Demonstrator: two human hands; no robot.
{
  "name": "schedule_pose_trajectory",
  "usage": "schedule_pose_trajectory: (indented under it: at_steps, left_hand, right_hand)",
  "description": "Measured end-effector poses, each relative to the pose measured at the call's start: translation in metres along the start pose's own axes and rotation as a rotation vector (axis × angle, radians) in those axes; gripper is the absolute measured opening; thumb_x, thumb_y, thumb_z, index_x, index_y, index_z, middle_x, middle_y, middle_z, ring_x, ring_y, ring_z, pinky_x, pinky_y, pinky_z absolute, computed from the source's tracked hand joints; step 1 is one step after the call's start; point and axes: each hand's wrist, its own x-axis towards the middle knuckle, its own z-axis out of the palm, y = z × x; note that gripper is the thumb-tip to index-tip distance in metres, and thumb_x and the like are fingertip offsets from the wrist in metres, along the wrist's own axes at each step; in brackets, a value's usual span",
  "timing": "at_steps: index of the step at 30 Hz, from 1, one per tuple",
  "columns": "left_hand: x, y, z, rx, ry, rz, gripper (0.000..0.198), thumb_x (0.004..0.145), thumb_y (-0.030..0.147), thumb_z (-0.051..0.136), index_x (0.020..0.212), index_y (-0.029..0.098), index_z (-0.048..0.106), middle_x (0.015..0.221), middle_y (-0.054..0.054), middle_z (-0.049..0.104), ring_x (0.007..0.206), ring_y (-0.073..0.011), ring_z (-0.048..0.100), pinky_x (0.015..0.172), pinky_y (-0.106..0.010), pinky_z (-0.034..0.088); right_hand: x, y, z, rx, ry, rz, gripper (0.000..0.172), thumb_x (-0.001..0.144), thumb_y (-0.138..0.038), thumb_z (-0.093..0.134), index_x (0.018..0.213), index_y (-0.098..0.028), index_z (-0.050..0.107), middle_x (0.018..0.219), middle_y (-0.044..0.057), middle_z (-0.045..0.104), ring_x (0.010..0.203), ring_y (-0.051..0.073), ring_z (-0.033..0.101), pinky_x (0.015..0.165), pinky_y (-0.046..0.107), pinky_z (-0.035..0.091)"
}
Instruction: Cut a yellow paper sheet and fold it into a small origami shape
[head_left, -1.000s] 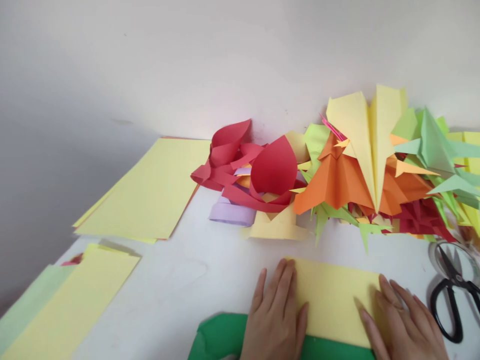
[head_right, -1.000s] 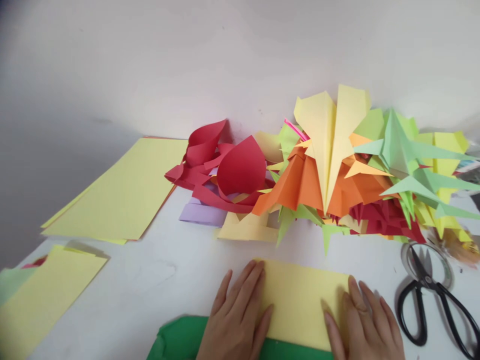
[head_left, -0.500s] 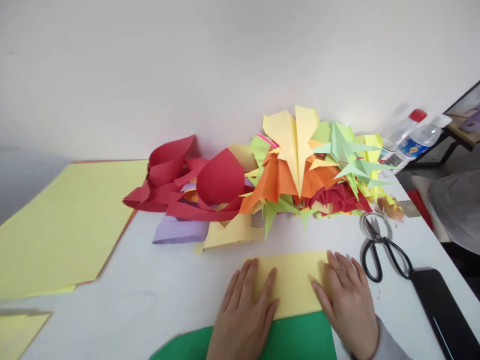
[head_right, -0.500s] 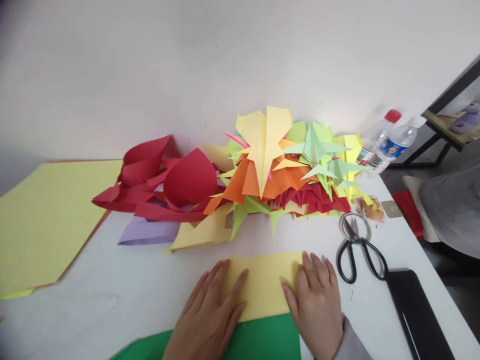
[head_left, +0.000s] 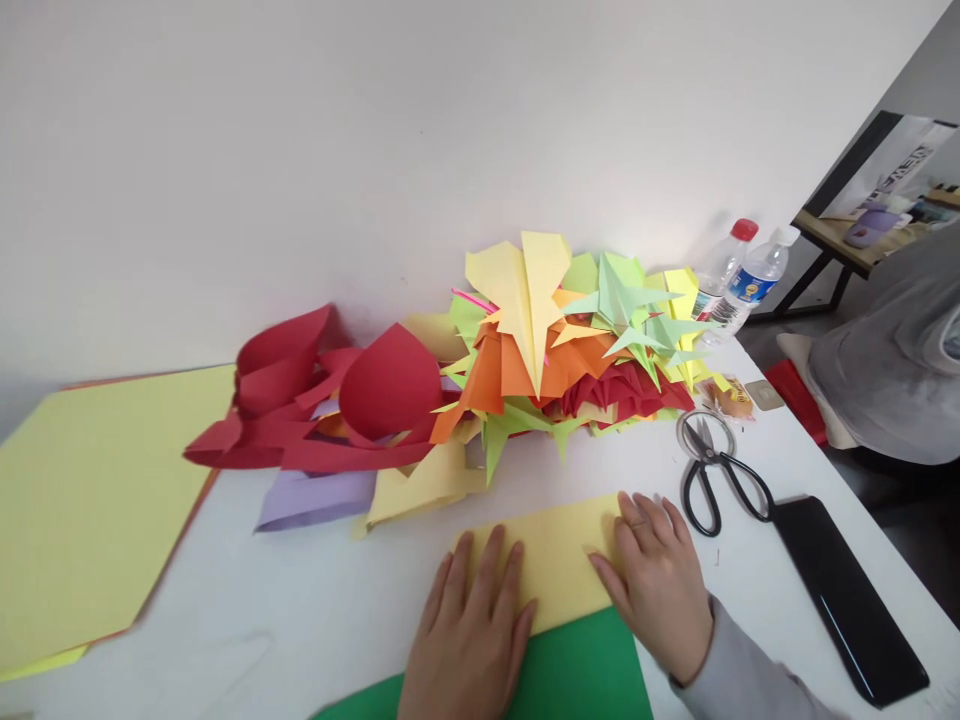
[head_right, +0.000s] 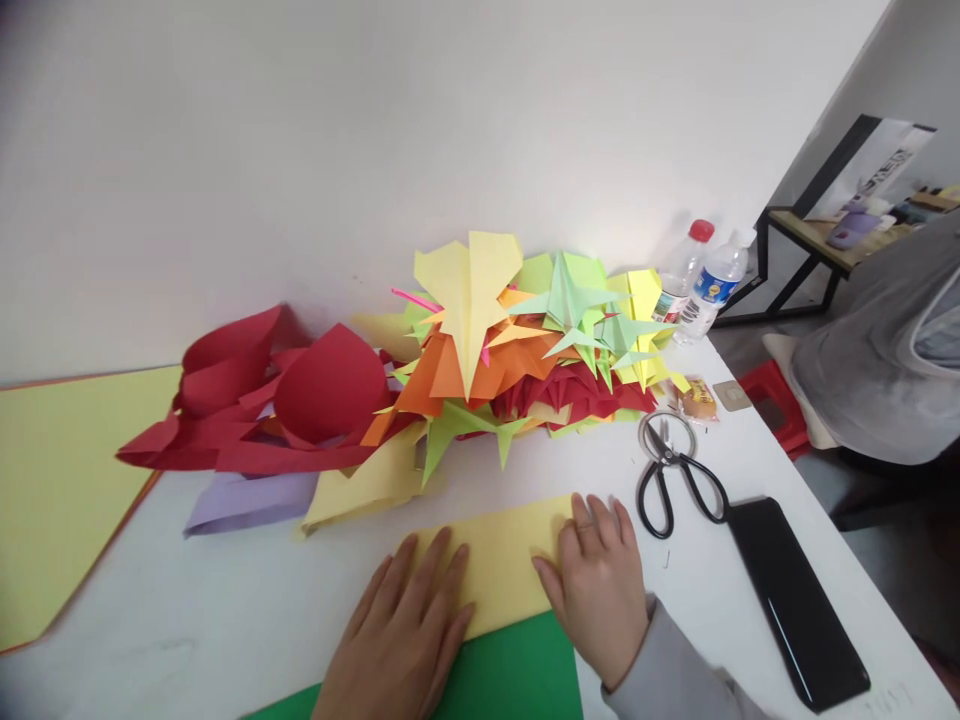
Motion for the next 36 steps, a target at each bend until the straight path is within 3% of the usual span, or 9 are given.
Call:
schedule_pose_trajectory:
  at_steps: [7, 17, 25, 30, 36]
  left_hand:
    - [0.001, 0.008, -0.001, -0.033, -0.043, -0.022, 0.044, 0.092, 0.032, 0.042, 0.122, 0.003, 0.054, 0.134, -0.026, 0.049, 0.137, -0.0409, 0.026, 0.096, -0.052, 0.046]
    - [0.003, 0.014, -0.01, -0.069, -0.143, -0.101, 0.043, 0.09, 0.031, 0.048, 0.126, 0.007, 0.052, 0.143, -0.022, 0.041, 0.135, -0.0399, 0.031, 0.1, -0.053, 0.042]
    - [0.0, 0.019, -0.009, -0.06, -0.088, -0.15, 0.041, 0.091, 0.033, 0.047, 0.124, 0.01, 0.055, 0.14, -0.021, 0.045, 0.134, -0.0361, 0.035, 0.1, -0.052, 0.041]
    - [-0.005, 0.024, -0.016, -0.032, -0.002, -0.304, 0.053, 0.086, 0.046, 0.053, 0.126, 0.011, 0.054, 0.138, -0.023, 0.044, 0.131, -0.0436, 0.035, 0.095, -0.055, 0.043]
    - [-0.007, 0.027, -0.023, -0.049, 0.0, -0.344, 0.053, 0.086, 0.044, 0.053, 0.127, 0.011, 0.053, 0.138, -0.022, 0.044, 0.125, -0.039, 0.043, 0.092, -0.049, 0.046]
  right_hand:
    - [0.0, 0.002, -0.001, 0.011, 0.021, -0.019, 0.027, 0.093, -0.038, 0.047, 0.087, -0.017, 0.063, 0.116, 0.012, 0.066, 0.112, 0.027, 0.053, 0.102, 0.046, 0.032]
    - [-0.001, 0.006, -0.001, -0.061, 0.05, -0.106, 0.032, 0.094, -0.038, 0.044, 0.084, -0.015, 0.064, 0.112, 0.015, 0.067, 0.106, 0.029, 0.055, 0.096, 0.046, 0.035]
    - [-0.003, 0.007, -0.001, -0.075, 0.087, -0.125, 0.03, 0.093, -0.038, 0.047, 0.085, -0.015, 0.064, 0.111, 0.014, 0.068, 0.105, 0.028, 0.057, 0.094, 0.044, 0.036]
    - [-0.004, 0.01, 0.001, -0.077, 0.079, -0.146, 0.03, 0.094, -0.038, 0.047, 0.086, -0.014, 0.064, 0.113, 0.015, 0.067, 0.106, 0.028, 0.057, 0.092, 0.042, 0.038]
    - [-0.004, 0.013, 0.003, -0.063, 0.103, -0.186, 0.033, 0.095, -0.04, 0.043, 0.091, -0.013, 0.063, 0.112, 0.015, 0.067, 0.108, 0.029, 0.056, 0.091, 0.043, 0.041]
